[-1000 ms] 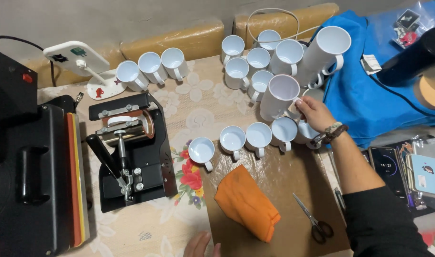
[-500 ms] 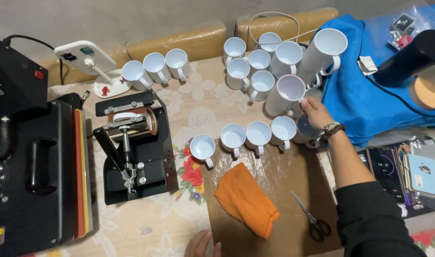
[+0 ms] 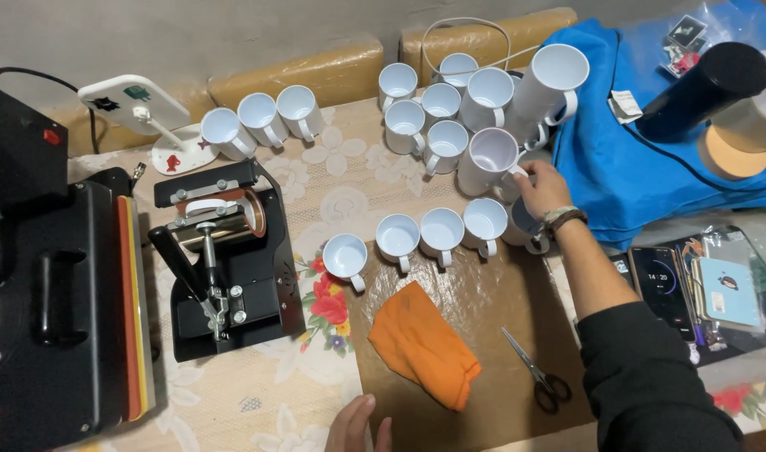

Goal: The person is preparing white ceramic mugs for printing by wiping them with a cloth, inspecting them for defects, and placing them into a mug heat press.

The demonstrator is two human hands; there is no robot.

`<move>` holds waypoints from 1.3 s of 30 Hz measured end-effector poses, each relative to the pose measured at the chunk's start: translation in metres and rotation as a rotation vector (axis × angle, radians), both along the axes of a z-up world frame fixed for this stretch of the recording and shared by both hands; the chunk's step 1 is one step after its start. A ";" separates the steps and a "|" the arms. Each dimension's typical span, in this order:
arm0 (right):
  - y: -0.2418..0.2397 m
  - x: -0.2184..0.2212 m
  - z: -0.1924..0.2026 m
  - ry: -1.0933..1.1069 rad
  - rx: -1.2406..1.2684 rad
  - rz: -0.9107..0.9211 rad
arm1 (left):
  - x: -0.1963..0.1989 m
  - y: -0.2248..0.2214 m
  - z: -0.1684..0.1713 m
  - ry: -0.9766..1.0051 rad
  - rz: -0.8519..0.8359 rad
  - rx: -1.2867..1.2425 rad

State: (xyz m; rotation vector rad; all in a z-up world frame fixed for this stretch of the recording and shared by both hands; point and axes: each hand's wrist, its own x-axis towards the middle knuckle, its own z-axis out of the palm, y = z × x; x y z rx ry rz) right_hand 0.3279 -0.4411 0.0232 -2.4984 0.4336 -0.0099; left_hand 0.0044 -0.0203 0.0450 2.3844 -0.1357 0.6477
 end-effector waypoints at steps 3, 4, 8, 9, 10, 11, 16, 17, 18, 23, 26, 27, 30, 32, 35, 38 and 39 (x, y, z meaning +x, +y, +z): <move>0.016 -0.052 0.030 -0.203 -0.180 -0.067 | 0.006 -0.006 0.022 0.031 -0.023 -0.001; 0.026 -0.077 0.045 -0.262 -0.231 -0.152 | 0.005 -0.006 0.029 0.056 -0.039 0.006; 0.020 -0.129 -0.001 -0.086 -0.203 -0.286 | 0.014 -0.004 -0.022 -0.030 -0.031 -0.046; 0.014 -0.131 -0.019 -0.079 -0.137 -0.274 | 0.018 0.002 -0.040 0.017 -0.139 -0.005; 0.007 -0.134 -0.037 -0.073 -0.072 -0.269 | 0.023 0.008 -0.057 0.064 -0.253 0.036; 0.004 -0.133 -0.048 -0.072 -0.072 -0.271 | 0.027 0.014 -0.072 0.065 -0.255 0.037; -0.016 -0.121 -0.101 -0.025 0.196 -0.438 | 0.056 0.032 -0.115 0.263 -0.478 0.289; -0.005 -0.118 -0.091 -0.027 0.206 -0.389 | 0.062 0.034 -0.118 0.263 -0.428 0.292; 0.004 -0.123 -0.080 -0.040 0.436 -0.420 | 0.067 0.037 -0.121 0.350 -0.514 0.383; 0.017 -0.144 -0.061 -0.089 0.806 -0.414 | 0.077 0.044 -0.121 0.572 -0.653 0.573; 0.021 -0.169 -0.031 -0.057 0.607 -0.309 | 0.076 0.045 -0.121 0.601 -0.670 0.574; 0.025 -0.178 -0.007 0.030 0.489 -0.324 | 0.075 0.045 -0.122 0.589 -0.664 0.557; 0.018 -0.201 0.048 0.126 0.347 -0.327 | 0.075 0.047 -0.127 0.486 -0.635 0.520; 0.003 -0.212 0.063 0.145 0.320 -0.316 | 0.072 0.048 -0.131 0.402 -0.613 0.497; -0.001 -0.202 0.082 -0.147 0.422 -0.174 | 0.071 0.048 -0.128 0.292 -0.574 0.529; 0.044 -0.141 0.126 -0.113 0.543 -0.023 | 0.073 0.048 -0.121 0.396 -0.600 0.548; 0.065 -0.112 0.133 -0.062 0.527 0.115 | 0.073 0.049 -0.119 0.375 -0.604 0.514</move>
